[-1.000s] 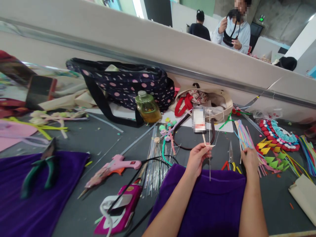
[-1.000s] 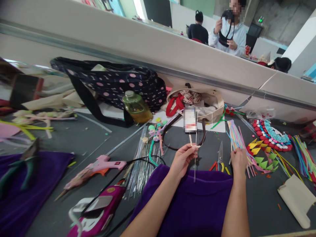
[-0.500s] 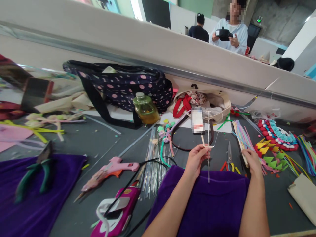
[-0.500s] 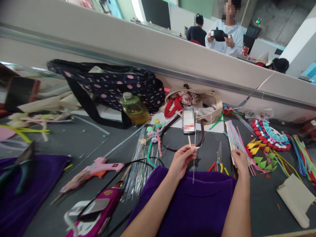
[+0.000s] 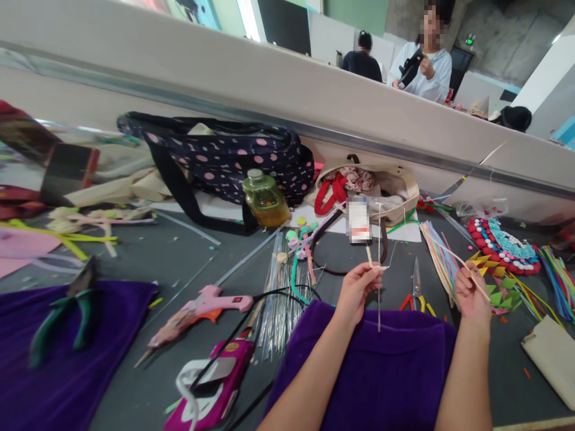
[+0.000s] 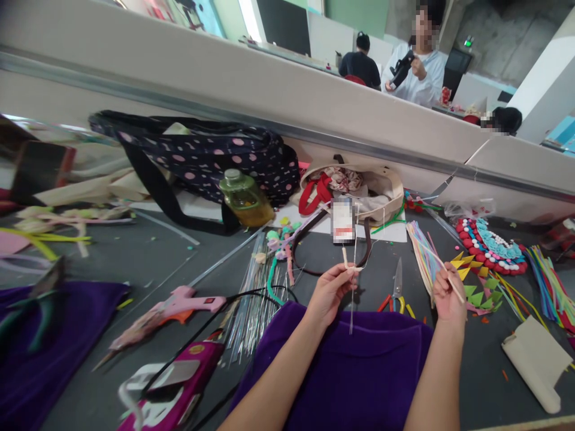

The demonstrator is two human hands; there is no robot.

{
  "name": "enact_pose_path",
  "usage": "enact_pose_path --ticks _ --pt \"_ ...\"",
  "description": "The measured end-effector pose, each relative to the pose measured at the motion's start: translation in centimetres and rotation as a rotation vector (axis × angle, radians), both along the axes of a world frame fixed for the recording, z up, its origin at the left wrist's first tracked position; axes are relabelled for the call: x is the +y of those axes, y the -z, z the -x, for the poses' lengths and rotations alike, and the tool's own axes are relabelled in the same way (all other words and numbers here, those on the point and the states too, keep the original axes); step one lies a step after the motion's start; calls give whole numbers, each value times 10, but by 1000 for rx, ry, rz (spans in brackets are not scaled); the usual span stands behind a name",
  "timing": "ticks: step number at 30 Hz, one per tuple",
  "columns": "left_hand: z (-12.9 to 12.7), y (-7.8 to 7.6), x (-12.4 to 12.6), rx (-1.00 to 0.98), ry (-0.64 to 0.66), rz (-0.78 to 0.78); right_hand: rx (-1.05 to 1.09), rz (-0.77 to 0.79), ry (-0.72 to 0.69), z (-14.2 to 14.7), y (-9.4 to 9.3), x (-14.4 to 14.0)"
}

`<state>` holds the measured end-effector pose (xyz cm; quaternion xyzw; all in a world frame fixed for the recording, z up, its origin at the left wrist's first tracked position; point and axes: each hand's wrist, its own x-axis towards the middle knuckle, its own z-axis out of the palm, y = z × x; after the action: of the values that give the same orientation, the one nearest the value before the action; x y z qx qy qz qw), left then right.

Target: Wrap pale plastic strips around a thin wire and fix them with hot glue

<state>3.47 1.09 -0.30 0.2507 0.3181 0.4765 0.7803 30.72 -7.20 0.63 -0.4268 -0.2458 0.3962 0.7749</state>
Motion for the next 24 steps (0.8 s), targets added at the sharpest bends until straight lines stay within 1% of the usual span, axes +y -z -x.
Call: enact_pose_path --ticks 2,3,9,13,16,18,19,20,22,24 --pt "0 1 0 -1 4 -2 56 -116 39 3 -2 1" --pt "0 1 0 -1 5 -3 54 -150 68 5 -4 1" --pt "0 0 0 -10 -2 -11 -74 -289 260 13 -12 -3" --pt "0 0 0 -7 6 -9 -197 -241 367 12 -8 -1" --pt "0 0 0 -1 5 -9 -356 -120 463 17 -4 8" --pt "0 -1 -1 -4 2 -9 -509 -26 538 24 -5 13" --pt "1 -2 -1 -8 2 -7 -569 -5 565 28 -8 15" --pt "1 -3 -1 -12 4 -4 -599 -15 576 31 -11 15" --pt "2 -4 -1 -23 10 0 -595 -90 562 36 -21 15" --pt "2 -5 -1 -32 14 0 -612 -135 555 37 -31 13"
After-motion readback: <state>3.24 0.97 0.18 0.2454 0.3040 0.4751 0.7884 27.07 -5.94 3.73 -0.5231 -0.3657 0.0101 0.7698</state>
